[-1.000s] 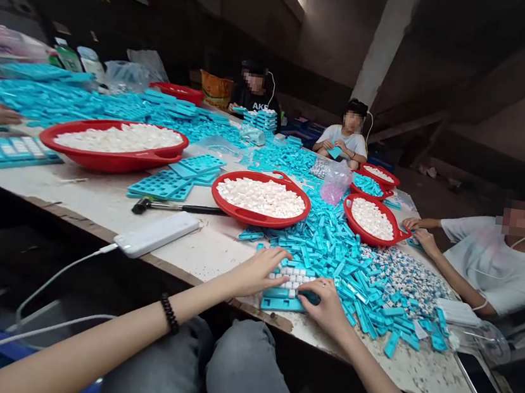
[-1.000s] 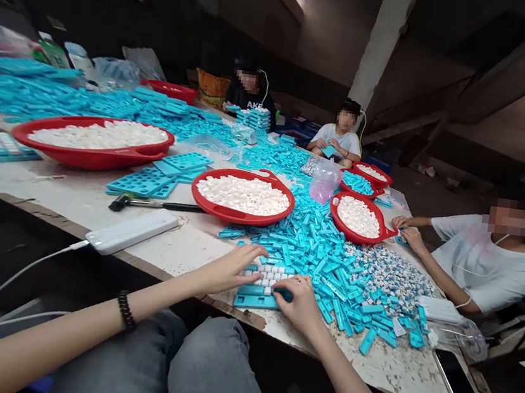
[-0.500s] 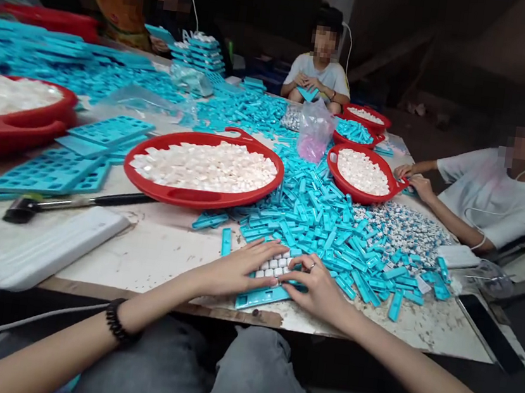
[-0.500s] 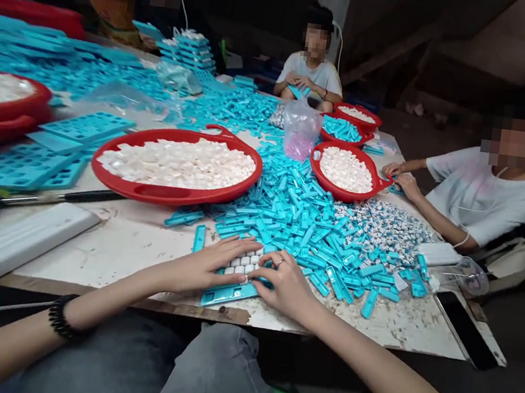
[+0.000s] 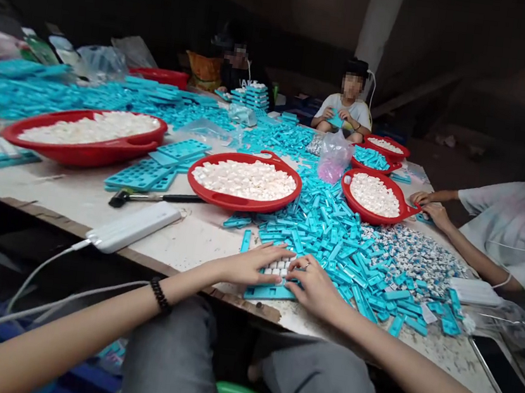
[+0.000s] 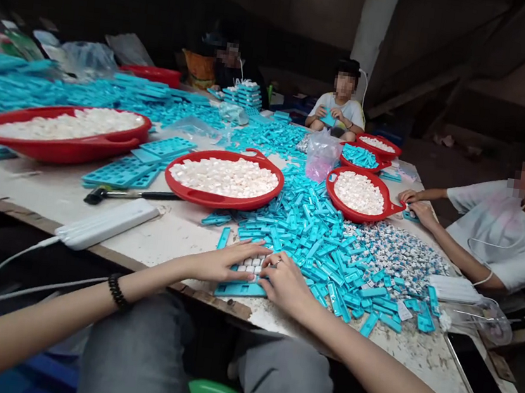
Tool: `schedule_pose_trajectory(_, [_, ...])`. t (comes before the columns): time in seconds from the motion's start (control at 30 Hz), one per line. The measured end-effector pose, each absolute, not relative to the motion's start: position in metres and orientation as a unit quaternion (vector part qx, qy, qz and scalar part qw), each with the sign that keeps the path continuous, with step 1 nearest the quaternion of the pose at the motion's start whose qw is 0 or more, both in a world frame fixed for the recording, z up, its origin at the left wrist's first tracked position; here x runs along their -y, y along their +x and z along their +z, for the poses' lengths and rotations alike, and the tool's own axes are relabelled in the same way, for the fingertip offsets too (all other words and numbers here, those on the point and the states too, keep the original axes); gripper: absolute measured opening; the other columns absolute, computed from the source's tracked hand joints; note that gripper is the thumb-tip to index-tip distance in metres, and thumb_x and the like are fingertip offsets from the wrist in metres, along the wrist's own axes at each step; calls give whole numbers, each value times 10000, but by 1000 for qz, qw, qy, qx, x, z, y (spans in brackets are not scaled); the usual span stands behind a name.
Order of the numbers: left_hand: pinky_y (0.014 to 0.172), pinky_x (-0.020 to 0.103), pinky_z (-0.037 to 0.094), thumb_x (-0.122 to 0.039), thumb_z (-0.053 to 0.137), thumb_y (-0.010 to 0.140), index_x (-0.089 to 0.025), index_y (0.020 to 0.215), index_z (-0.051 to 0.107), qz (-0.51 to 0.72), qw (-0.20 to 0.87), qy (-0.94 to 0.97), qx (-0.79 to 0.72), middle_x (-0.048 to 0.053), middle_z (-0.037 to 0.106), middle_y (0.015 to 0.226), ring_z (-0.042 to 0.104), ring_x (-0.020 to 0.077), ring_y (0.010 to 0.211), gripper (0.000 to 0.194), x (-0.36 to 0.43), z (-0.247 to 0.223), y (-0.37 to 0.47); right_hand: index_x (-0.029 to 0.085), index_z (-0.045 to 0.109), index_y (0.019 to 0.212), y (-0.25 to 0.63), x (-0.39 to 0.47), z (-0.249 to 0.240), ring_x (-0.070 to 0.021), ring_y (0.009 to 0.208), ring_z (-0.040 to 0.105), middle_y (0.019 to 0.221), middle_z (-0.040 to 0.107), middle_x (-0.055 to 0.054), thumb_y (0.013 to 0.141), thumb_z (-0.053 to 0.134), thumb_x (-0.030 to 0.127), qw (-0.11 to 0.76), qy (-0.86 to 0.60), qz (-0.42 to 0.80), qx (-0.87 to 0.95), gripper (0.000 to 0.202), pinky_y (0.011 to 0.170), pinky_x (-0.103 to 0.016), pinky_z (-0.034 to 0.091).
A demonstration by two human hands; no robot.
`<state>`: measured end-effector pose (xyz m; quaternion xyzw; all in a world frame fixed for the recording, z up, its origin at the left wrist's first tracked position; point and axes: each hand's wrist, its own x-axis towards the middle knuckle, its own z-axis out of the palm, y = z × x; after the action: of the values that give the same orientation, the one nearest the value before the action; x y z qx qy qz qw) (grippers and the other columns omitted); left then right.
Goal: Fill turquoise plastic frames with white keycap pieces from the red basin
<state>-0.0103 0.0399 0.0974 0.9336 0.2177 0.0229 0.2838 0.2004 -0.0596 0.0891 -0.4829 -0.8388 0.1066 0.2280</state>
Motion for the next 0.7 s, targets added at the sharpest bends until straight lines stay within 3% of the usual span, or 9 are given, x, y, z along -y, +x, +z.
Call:
schedule_pose_trajectory(0.23, [1237, 547, 177, -588, 609, 907, -285, 1505, 429, 45, 283, 937, -197, 77, 402, 1608, 228, 353, 1524, 694, -46, 104, -11, 168, 735, 938, 193, 52, 98, -266, 1102, 552, 1101, 656, -71, 904, 711, 226, 153, -481, 68, 861, 71, 960, -419, 499])
schedule_pose_trajectory(0.43, [1216, 587, 206, -459, 674, 882, -346, 1517, 406, 4, 304, 921, -244, 48, 300, 1656, 186, 371, 1531, 698, -47, 114, -9, 182, 715, 922, 198, 50, 90, -264, 1077, 569, 1121, 648, -64, 870, 753, 243, 187, -486, 89, 849, 88, 915, -413, 524])
schedule_pose_trajectory(0.53, [1208, 597, 217, -361, 694, 854, -325, 1498, 440, 13, 299, 918, -262, 64, 272, 1664, 201, 382, 1525, 694, -41, 117, -8, 199, 708, 961, 202, 50, 87, -253, 1058, 583, 1093, 658, -56, 906, 700, 206, 198, -451, 91, 865, 56, 897, -400, 527])
schedule_pose_trajectory(0.7, [1224, 537, 227, -183, 613, 847, -231, 1481, 469, 44, 282, 928, -238, 116, 356, 1625, 268, 341, 1512, 652, -24, 117, -6, 195, 699, 997, 200, 55, 88, -277, 1060, 589, 1100, 662, -76, 879, 671, 126, 193, -460, 80, 863, 139, 912, -429, 525])
